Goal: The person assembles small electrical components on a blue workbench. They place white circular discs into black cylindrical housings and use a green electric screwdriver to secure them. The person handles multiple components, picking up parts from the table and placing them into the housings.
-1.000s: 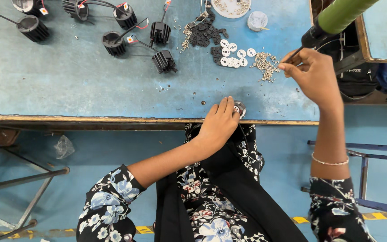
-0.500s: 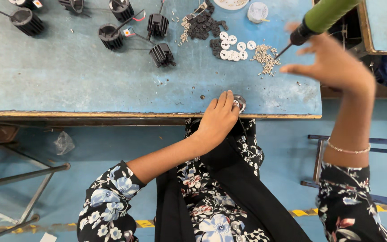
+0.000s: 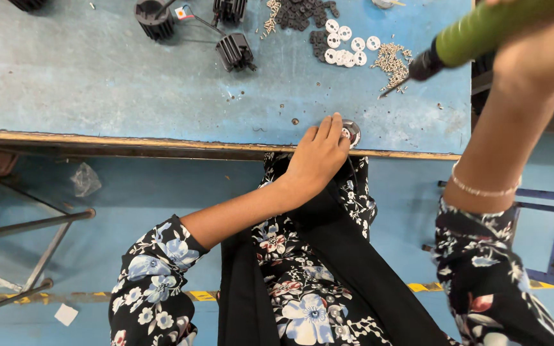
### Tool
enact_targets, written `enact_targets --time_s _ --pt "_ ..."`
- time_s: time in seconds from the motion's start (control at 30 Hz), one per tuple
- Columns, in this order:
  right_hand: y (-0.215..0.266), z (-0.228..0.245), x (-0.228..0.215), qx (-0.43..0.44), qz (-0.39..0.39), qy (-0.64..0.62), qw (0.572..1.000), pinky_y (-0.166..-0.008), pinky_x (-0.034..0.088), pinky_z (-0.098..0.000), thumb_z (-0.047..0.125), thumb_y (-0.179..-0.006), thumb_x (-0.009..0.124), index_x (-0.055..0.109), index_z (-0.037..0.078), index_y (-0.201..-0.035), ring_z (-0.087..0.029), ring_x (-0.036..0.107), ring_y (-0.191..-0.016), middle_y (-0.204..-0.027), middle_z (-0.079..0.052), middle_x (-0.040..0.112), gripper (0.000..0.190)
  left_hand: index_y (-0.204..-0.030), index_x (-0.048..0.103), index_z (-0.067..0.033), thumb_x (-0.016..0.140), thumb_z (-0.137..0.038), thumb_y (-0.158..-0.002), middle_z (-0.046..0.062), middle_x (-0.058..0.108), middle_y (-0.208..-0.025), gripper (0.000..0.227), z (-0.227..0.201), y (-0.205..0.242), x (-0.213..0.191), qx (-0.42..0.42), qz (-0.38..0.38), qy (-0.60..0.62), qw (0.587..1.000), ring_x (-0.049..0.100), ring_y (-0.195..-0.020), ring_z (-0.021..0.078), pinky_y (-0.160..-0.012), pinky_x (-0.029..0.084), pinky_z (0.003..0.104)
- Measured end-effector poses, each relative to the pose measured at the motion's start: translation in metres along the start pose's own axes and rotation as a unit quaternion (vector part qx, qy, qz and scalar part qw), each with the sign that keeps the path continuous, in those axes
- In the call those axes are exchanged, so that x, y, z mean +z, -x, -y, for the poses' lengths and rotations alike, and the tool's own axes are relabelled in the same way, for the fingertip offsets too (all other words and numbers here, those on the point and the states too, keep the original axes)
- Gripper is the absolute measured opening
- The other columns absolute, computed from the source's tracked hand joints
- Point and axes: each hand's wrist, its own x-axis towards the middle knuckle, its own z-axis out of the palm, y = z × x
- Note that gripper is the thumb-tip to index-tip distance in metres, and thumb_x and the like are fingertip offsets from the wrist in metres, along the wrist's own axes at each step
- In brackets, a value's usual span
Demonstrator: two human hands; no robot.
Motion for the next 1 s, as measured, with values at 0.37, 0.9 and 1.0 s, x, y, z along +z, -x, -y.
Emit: enact_targets --time_s 0.37,0.9,1.0 --pt "0.057 0.031 0.053 -0.004 0.047 -0.024 0.999 -0.052 0.05 -0.0384 0.05 -0.095 0.055 0.048 0.003 -0.121 -0.025 0.052 -0.05 -0.083 -0.015 0.048 0.055 -0.11 0.067 0.0049 0.064 -0.011 -0.082 0.028 0.056 -0.139 0.032 0.001 0.001 -0.006 0.002 0.027 0.017 0.999 0.059 -0.122 0.0337 -0.095 0.049 0.038" --pt "0.053 0.009 0.053 0.039 0.057 -0.067 0.995 -0.051 0.052 -0.038 0.04 -0.084 0.055 0.045 0.002 -0.121 -0.026 0.056 -0.049 -0.077 -0.018 0.052 0.054 -0.113 0.066 0.0065 0.064 -0.009 -0.084 0.027 0.054 -0.141 0.033 0.0 0.001 -0.009 -0.006 0.043 0.023 0.999 0.059 -0.126 0.032 -0.099 0.05 0.038" --pt "0.051 0.009 0.053 0.039 0.065 -0.06 0.995 -0.051 0.052 -0.0378 0.041 -0.084 0.054 0.045 0.002 -0.121 -0.026 0.057 -0.049 -0.077 -0.017 0.052 0.054 -0.113 0.066 0.0067 0.064 -0.01 -0.085 0.028 0.054 -0.141 0.033 0.0 0.001 -0.009 -0.005 0.042 0.027 0.999 0.059 -0.125 0.0321 -0.099 0.05 0.038"
